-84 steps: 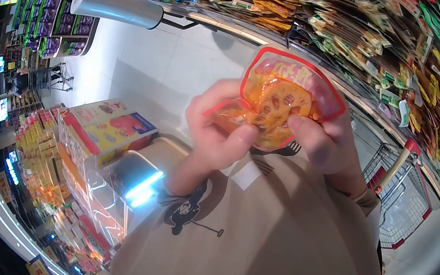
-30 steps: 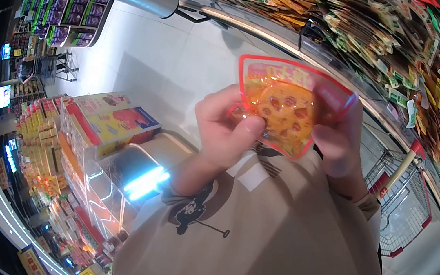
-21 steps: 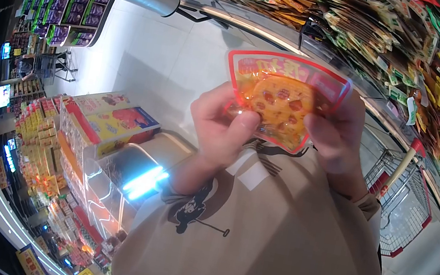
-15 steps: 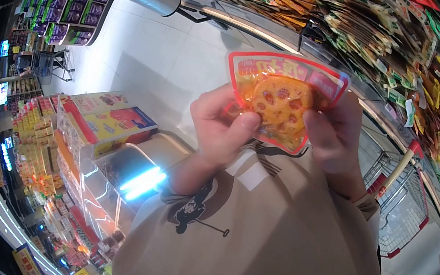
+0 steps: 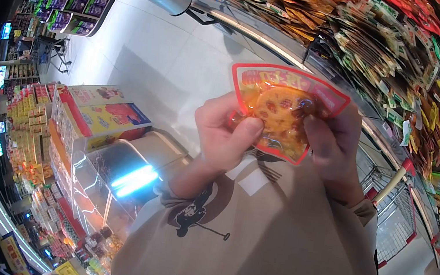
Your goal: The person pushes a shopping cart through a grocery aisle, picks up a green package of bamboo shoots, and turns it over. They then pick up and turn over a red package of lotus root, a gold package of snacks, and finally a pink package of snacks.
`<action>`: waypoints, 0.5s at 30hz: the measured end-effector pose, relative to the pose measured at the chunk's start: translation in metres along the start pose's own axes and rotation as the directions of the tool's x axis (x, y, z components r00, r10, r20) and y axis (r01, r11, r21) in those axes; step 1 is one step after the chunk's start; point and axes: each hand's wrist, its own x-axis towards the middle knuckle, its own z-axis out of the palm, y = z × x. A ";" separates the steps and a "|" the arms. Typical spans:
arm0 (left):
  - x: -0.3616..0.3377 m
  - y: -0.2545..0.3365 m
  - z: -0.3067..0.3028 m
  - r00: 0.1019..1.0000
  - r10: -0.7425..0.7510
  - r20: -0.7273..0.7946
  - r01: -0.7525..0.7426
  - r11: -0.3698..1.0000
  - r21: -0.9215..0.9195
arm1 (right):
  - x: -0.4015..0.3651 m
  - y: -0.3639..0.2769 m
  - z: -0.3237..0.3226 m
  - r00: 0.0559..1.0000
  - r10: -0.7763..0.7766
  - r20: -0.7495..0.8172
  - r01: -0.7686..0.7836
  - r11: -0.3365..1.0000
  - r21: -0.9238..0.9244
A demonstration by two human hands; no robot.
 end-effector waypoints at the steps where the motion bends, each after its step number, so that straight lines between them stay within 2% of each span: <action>1: 0.000 -0.001 0.000 0.998 -0.032 -0.051 0.032 0.999 -0.007 | 0.000 0.000 0.000 0.999 0.043 -0.004 -0.043 0.998 0.052; 3: 0.004 -0.006 0.008 0.989 -0.085 -0.125 0.079 0.995 -0.055 | 0.001 0.000 0.002 0.989 0.145 -0.035 -0.134 0.966 0.222; 4: 0.007 -0.008 0.008 0.988 -0.143 -0.050 0.141 0.989 -0.043 | 0.003 0.001 0.000 0.982 0.183 -0.040 -0.163 0.940 0.301; 7: 0.019 -0.012 -0.010 0.932 -0.317 0.175 0.315 0.948 0.038 | 0.009 0.019 -0.023 0.998 0.060 -0.029 -0.061 0.998 -0.018; 9: 0.027 -0.016 -0.017 0.840 -0.436 0.323 0.415 0.900 0.134 | 0.015 0.012 -0.039 0.966 0.252 0.051 -0.227 0.930 -0.291; 10: 0.028 -0.025 -0.018 0.830 -0.442 0.341 0.428 0.896 0.119 | 0.017 0.009 -0.048 0.934 0.352 0.066 -0.294 0.858 -0.421; 13: 0.034 -0.039 -0.030 0.834 -0.445 0.325 0.425 0.895 0.136 | 0.032 0.006 -0.091 0.967 0.252 -0.040 -0.242 0.858 -0.454; 14: 0.033 -0.048 -0.040 0.839 -0.474 0.266 0.431 0.878 0.208 | 0.036 0.007 -0.113 0.975 0.140 -0.170 -0.213 0.797 -0.565; 15: 0.031 -0.059 -0.052 0.840 -0.494 0.225 0.447 0.865 0.229 | 0.045 -0.003 -0.123 0.957 -0.010 -0.289 -0.134 0.870 -0.475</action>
